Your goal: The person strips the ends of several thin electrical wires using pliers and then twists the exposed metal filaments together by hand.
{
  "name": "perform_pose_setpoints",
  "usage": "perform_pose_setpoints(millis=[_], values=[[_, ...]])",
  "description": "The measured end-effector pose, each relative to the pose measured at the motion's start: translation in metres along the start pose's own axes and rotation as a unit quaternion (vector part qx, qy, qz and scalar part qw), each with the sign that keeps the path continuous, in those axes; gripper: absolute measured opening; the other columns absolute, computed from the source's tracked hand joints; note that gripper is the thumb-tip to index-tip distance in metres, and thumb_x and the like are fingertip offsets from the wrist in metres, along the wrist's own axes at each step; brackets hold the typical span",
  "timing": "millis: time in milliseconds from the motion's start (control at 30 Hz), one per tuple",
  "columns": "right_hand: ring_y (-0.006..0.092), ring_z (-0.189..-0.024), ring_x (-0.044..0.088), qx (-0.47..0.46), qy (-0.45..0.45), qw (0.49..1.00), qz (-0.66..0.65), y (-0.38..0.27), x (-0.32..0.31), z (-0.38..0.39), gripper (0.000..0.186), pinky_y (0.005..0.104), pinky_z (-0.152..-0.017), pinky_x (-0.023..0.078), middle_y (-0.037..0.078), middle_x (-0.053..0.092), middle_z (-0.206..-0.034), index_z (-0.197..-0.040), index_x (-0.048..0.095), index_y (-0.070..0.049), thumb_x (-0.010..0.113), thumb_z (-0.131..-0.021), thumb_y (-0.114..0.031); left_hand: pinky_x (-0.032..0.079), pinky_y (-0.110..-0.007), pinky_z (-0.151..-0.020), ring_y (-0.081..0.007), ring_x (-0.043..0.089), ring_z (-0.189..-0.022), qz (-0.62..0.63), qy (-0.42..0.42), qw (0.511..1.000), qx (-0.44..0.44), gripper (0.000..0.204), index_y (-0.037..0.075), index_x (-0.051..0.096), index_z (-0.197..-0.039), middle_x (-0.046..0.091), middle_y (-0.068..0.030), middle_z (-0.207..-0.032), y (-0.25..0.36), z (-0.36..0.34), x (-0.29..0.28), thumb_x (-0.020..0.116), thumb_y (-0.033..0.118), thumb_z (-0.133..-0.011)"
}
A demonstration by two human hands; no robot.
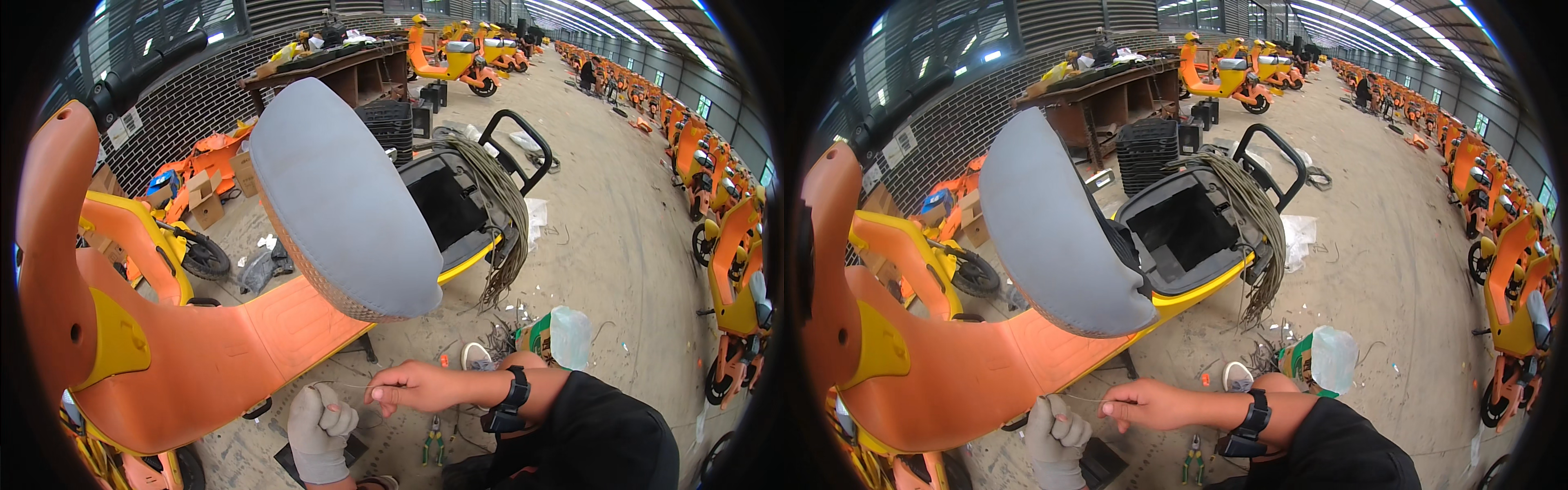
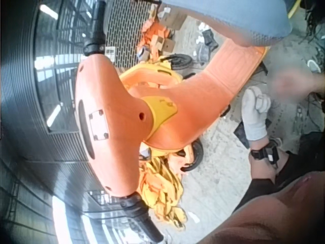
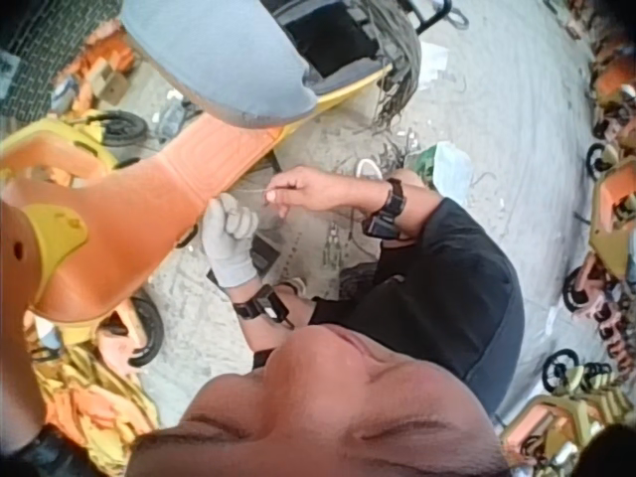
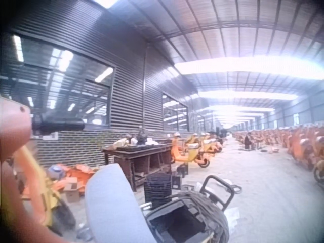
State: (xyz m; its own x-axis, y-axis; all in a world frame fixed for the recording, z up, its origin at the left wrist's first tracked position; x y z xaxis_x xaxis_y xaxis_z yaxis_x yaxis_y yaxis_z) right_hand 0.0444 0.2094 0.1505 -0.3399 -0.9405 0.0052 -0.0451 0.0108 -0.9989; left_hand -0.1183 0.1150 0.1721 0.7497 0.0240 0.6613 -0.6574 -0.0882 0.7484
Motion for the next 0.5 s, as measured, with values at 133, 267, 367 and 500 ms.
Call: perform_pose_setpoints(millis=[133, 267, 367, 500], values=[[0.0118, -0.079, 0.061, -0.013, 0.013, 1.0, -0.003, 0.0, -0.005, 0.004, 0.033, 0.0282, -0.077, 0.051, 0.004, 0.063, -0.081, -0.121, 0.059, 0.001, 0.041, -0.108, -0.023, 0.018, -0.028, -0.04, -0.0086, 0.014, -0.038, 0.015, 0.045, 0.999, -0.005, 0.044, 0.01, 0.053, -0.081, 0.018, 0.0084, -0.049, 0.002, -0.002, -0.002, 0.035, 0.039, -0.108], [0.0121, -0.078, 0.06, 0.002, 0.048, 0.997, -0.057, -0.01, -0.005, 0.003, 0.034, 0.0291, -0.076, 0.051, 0.003, 0.058, -0.077, -0.127, 0.056, 0.001, 0.04, -0.108, -0.022, 0.018, -0.027, -0.041, -0.0085, 0.014, -0.038, 0.035, 0.083, 0.996, -0.008, 0.044, 0.01, 0.053, -0.081, 0.019, 0.0082, -0.05, 0.0, -0.002, -0.004, 0.034, 0.038, -0.108], [0.0126, -0.078, 0.061, 0.006, 0.065, 0.991, -0.118, -0.012, -0.004, 0.002, 0.032, 0.0299, -0.075, 0.051, 0.003, 0.057, -0.076, -0.127, 0.055, 0.002, 0.041, -0.108, -0.019, 0.019, -0.027, -0.041, -0.0084, 0.016, -0.039, 0.029, 0.109, 0.993, -0.024, 0.044, 0.01, 0.052, -0.08, 0.02, 0.0081, -0.051, 0.001, -0.004, 0.002, 0.035, 0.038, -0.108], [0.0139, -0.083, 0.064, 0.016, 0.067, 0.997, -0.017, -0.014, -0.007, 0.006, 0.025, 0.0307, -0.076, 0.052, 0.005, 0.061, -0.081, -0.12, 0.058, 0.003, 0.044, -0.106, -0.013, 0.02, -0.027, -0.042, -0.0086, 0.018, -0.04, 0.032, 0.09, 0.995, -0.028, 0.043, 0.009, 0.053, -0.08, 0.02, 0.0082, -0.052, 0.0, -0.009, -0.001, 0.038, 0.038, -0.107]])
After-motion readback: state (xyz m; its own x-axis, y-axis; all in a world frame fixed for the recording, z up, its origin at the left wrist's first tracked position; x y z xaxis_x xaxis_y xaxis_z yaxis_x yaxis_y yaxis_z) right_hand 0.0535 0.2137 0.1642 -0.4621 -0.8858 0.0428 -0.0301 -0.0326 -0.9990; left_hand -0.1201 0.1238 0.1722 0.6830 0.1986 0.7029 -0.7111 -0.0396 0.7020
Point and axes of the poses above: each hand's wrist, its own z-axis away from the middle knuckle, its own x-axis out of the palm, y = z × x, the point moved 3 cm from there along -z, towards the middle knuckle
